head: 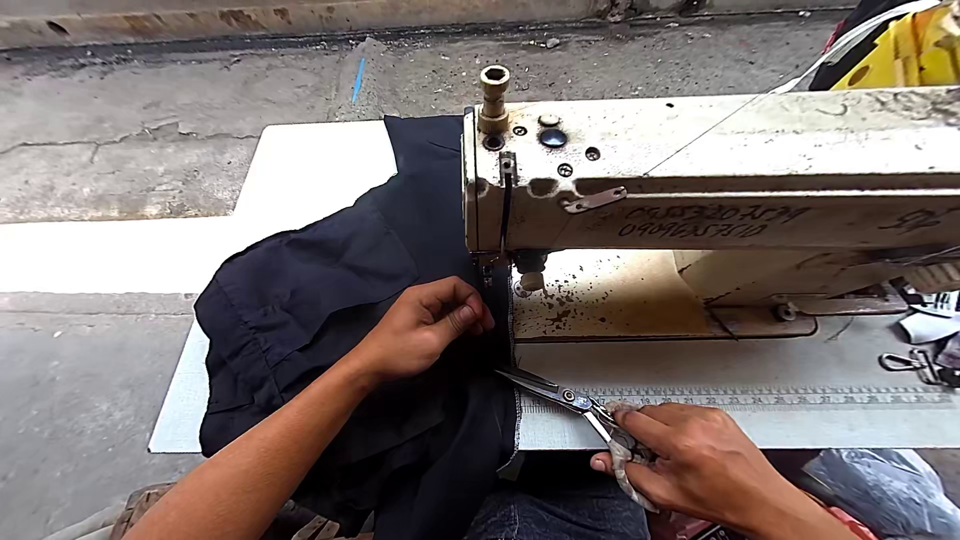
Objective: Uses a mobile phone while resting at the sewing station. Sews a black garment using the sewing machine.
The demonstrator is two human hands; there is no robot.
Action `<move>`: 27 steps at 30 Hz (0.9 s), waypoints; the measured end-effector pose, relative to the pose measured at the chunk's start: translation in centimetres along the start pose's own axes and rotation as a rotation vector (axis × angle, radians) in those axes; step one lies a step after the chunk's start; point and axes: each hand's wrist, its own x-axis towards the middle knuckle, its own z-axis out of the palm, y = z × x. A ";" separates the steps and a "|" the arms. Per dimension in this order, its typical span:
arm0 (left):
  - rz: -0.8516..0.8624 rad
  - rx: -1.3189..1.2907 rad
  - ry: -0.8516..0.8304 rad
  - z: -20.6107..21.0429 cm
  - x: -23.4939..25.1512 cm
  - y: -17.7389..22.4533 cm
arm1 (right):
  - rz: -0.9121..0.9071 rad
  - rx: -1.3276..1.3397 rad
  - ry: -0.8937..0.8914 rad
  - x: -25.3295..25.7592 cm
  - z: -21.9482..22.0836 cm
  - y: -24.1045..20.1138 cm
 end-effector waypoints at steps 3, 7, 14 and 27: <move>-0.071 -0.130 0.025 0.6 0.0 0.5 | 0.000 -0.004 0.005 0.2 -0.1 -0.1; -0.094 -0.026 -0.025 1.4 0.5 1.7 | -0.005 0.029 0.028 0.9 0.2 -0.3; 0.083 -0.178 0.078 1.9 -0.9 4.3 | 0.039 0.097 0.094 1.2 1.2 -0.3; -0.775 0.922 0.878 -3.9 -20.4 0.5 | -0.014 0.133 0.171 9.6 2.9 -5.2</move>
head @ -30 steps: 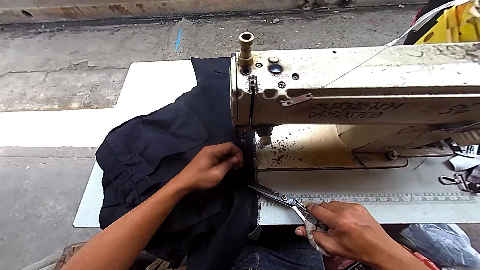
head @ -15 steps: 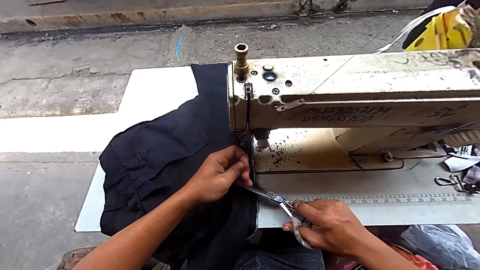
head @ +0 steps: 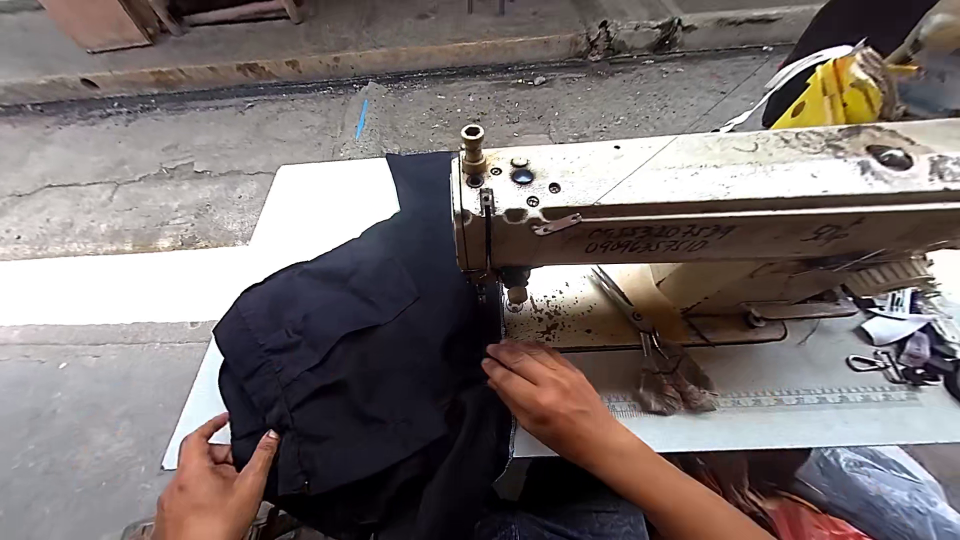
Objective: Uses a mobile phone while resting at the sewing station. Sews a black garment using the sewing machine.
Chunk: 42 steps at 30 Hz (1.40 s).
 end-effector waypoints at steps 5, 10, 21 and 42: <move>0.493 0.098 0.157 -1.6 -0.3 8.6 | 0.008 0.006 -0.120 -0.5 2.1 1.5; 1.321 -0.115 -0.441 6.9 2.4 18.5 | 0.002 -0.100 -0.092 -1.4 2.5 0.9; 1.223 -0.191 -0.290 10.5 4.1 14.4 | 0.059 -0.166 -0.124 -2.6 2.7 1.7; 1.350 -0.177 -0.255 12.8 10.0 14.9 | 0.101 -0.229 -0.158 1.3 3.5 3.6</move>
